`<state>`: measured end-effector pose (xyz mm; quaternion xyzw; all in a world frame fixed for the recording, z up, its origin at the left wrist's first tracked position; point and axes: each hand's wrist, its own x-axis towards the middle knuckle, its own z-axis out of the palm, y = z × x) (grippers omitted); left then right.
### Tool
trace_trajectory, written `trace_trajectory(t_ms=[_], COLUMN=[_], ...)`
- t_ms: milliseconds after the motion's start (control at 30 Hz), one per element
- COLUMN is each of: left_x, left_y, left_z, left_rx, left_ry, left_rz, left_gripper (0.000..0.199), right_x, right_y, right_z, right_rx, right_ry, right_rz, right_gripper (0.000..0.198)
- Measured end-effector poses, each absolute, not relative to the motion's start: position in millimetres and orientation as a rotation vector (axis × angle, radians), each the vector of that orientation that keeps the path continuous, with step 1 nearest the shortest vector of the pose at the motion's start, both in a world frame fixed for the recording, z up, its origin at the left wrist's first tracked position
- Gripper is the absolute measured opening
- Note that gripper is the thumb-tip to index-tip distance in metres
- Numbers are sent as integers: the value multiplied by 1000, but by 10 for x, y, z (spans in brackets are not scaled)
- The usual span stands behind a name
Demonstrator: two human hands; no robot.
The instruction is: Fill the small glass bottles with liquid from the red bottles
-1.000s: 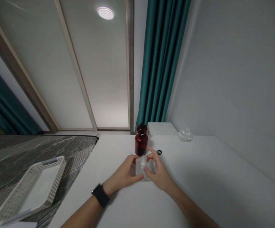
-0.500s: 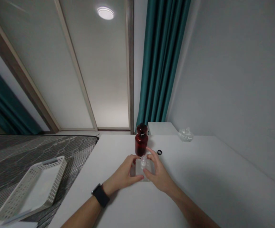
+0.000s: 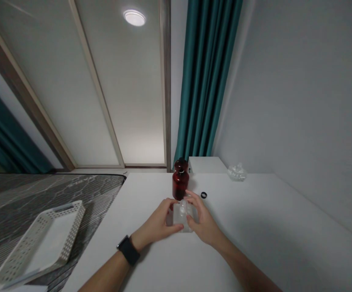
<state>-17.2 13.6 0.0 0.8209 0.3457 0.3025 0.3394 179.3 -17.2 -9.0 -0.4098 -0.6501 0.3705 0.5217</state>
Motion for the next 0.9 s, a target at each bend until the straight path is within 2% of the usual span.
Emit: trace_trajectory(t_ms=[533, 733, 900], left_x=[-175, -170, -160], left_y=[146, 150, 138], left_z=[3, -10, -6], left_rx=[2134, 2130, 2131], left_ry=[887, 897, 899], left_rz=[779, 782, 794], left_gripper=[54, 53, 54], right_x=[1776, 1771, 1705], right_y=[-173, -159, -172], right_z=[-80, -78, -147], right_rx=[-1066, -997, -1075], right_ry=[-1558, -1558, -1536], right_rz=[789, 874, 725], right_gripper=[55, 55, 50])
